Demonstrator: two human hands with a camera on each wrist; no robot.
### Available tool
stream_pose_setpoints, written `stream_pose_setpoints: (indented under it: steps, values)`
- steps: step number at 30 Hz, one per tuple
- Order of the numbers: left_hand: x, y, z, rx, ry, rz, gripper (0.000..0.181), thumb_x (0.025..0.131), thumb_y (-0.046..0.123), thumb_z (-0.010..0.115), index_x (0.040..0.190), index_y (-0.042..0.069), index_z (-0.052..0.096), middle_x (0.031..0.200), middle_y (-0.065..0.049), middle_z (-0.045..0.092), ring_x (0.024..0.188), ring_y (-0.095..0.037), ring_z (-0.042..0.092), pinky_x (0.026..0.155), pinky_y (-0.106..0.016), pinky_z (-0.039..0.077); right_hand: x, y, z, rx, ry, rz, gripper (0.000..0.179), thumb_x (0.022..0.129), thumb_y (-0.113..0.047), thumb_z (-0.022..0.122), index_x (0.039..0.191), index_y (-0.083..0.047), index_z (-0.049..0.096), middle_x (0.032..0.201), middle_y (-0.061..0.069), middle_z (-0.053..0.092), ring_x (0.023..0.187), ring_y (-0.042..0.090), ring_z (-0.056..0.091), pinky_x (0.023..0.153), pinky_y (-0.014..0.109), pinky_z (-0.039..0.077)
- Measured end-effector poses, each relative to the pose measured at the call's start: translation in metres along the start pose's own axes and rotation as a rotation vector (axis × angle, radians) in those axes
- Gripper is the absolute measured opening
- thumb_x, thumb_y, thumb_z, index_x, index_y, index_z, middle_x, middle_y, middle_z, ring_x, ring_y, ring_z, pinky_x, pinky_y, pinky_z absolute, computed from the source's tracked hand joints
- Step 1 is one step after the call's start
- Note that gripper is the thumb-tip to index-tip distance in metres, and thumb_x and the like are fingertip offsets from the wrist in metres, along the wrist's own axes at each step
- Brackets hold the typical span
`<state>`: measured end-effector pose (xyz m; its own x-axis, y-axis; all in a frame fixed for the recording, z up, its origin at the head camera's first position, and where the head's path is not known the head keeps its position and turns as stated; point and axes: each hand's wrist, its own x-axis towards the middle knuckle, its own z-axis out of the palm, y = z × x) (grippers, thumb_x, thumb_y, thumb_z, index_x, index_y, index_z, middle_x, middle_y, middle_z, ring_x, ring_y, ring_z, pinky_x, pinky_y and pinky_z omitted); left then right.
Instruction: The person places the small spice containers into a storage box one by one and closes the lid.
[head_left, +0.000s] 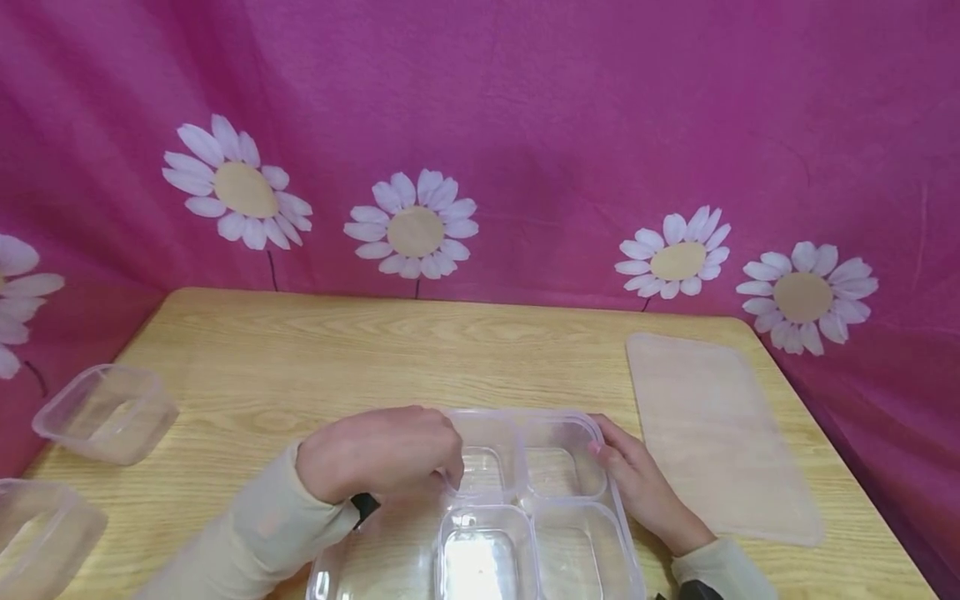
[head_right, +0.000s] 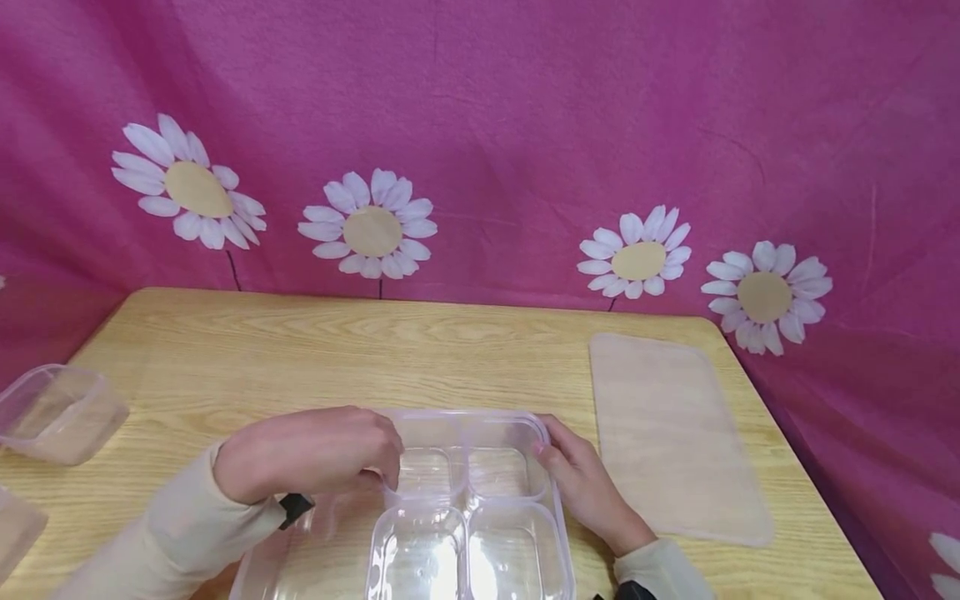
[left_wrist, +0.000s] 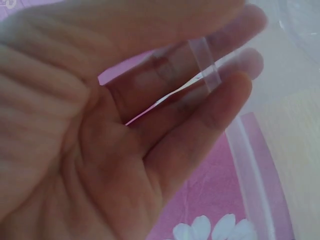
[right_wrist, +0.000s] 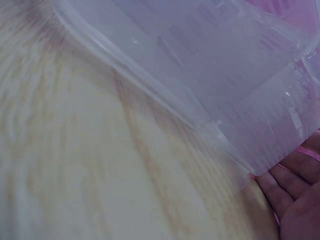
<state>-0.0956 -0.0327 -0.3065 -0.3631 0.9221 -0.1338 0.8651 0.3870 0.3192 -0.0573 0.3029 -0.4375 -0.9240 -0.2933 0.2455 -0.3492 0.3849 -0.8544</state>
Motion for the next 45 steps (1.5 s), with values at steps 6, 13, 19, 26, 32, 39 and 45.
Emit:
stream_pose_setpoints:
  steps: [6, 13, 19, 26, 32, 39, 45]
  values:
    - [-0.003, -0.007, 0.007, -0.022, 0.033, -0.020, 0.032, 0.085, -0.006, 0.066, 0.078, 0.021, 0.083, 0.081, 0.013, 0.075, 0.076, 0.003, 0.059, 0.073, -0.013, 0.049, 0.000, 0.000, 0.001, 0.008, -0.008, -0.004, 0.035, 0.105, -0.004, 0.038, 0.133, -0.004, 0.059, 0.117, 0.001, 0.065, 0.102, 0.004, 0.060, 0.086, 0.023, 0.050]
    - [-0.002, -0.009, 0.010, 0.026, 0.023, 0.013, 0.039, 0.085, -0.011, 0.063, 0.086, 0.022, 0.084, 0.086, 0.013, 0.078, 0.087, 0.001, 0.067, 0.081, -0.015, 0.054, -0.001, -0.003, 0.000, 0.019, -0.015, -0.021, 0.035, 0.105, -0.002, 0.038, 0.134, -0.004, 0.058, 0.115, 0.002, 0.064, 0.103, 0.006, 0.060, 0.086, 0.023, 0.051]
    - [-0.002, -0.010, 0.011, 0.037, 0.037, 0.020, 0.036, 0.088, -0.008, 0.065, 0.089, 0.022, 0.085, 0.088, 0.012, 0.079, 0.090, 0.000, 0.070, 0.085, -0.016, 0.056, 0.001, -0.003, -0.001, 0.003, -0.011, -0.019, 0.035, 0.106, -0.003, 0.038, 0.134, -0.003, 0.058, 0.119, -0.002, 0.065, 0.106, 0.003, 0.059, 0.092, 0.019, 0.048]
    - [-0.001, -0.009, 0.013, 0.056, 0.025, 0.028, 0.037, 0.085, -0.008, 0.064, 0.084, 0.023, 0.083, 0.083, 0.014, 0.078, 0.085, 0.001, 0.067, 0.081, -0.014, 0.054, 0.002, -0.003, -0.002, 0.027, -0.029, -0.014, 0.037, 0.105, -0.003, 0.036, 0.136, 0.001, 0.056, 0.121, -0.004, 0.065, 0.106, 0.004, 0.061, 0.090, 0.021, 0.051]
    - [0.003, -0.005, 0.011, -0.050, -0.047, -0.091, 0.019, 0.076, 0.008, 0.078, 0.085, 0.024, 0.083, 0.091, 0.013, 0.078, 0.089, 0.000, 0.067, 0.080, -0.016, 0.054, 0.003, -0.005, -0.004, 0.044, -0.054, -0.005, 0.036, 0.107, -0.004, 0.035, 0.136, -0.001, 0.056, 0.117, 0.002, 0.062, 0.104, 0.007, 0.059, 0.086, 0.024, 0.052]
    - [0.009, -0.005, 0.007, -0.072, -0.061, -0.128, 0.018, 0.073, 0.019, 0.087, 0.090, 0.026, 0.084, 0.098, 0.012, 0.080, 0.095, -0.001, 0.071, 0.084, -0.017, 0.055, 0.011, -0.004, -0.011, 0.057, -0.056, -0.031, 0.037, 0.105, -0.001, 0.035, 0.136, 0.002, 0.055, 0.117, -0.002, 0.064, 0.104, 0.006, 0.061, 0.086, 0.023, 0.053]
    - [0.010, -0.005, 0.007, -0.084, -0.062, -0.128, 0.016, 0.075, 0.020, 0.087, 0.090, 0.024, 0.085, 0.098, 0.011, 0.080, 0.091, 0.001, 0.070, 0.082, -0.016, 0.055, 0.011, -0.004, -0.010, 0.066, -0.054, -0.054, 0.037, 0.106, 0.000, 0.035, 0.136, 0.001, 0.056, 0.117, 0.000, 0.063, 0.105, 0.006, 0.060, 0.088, 0.021, 0.052]
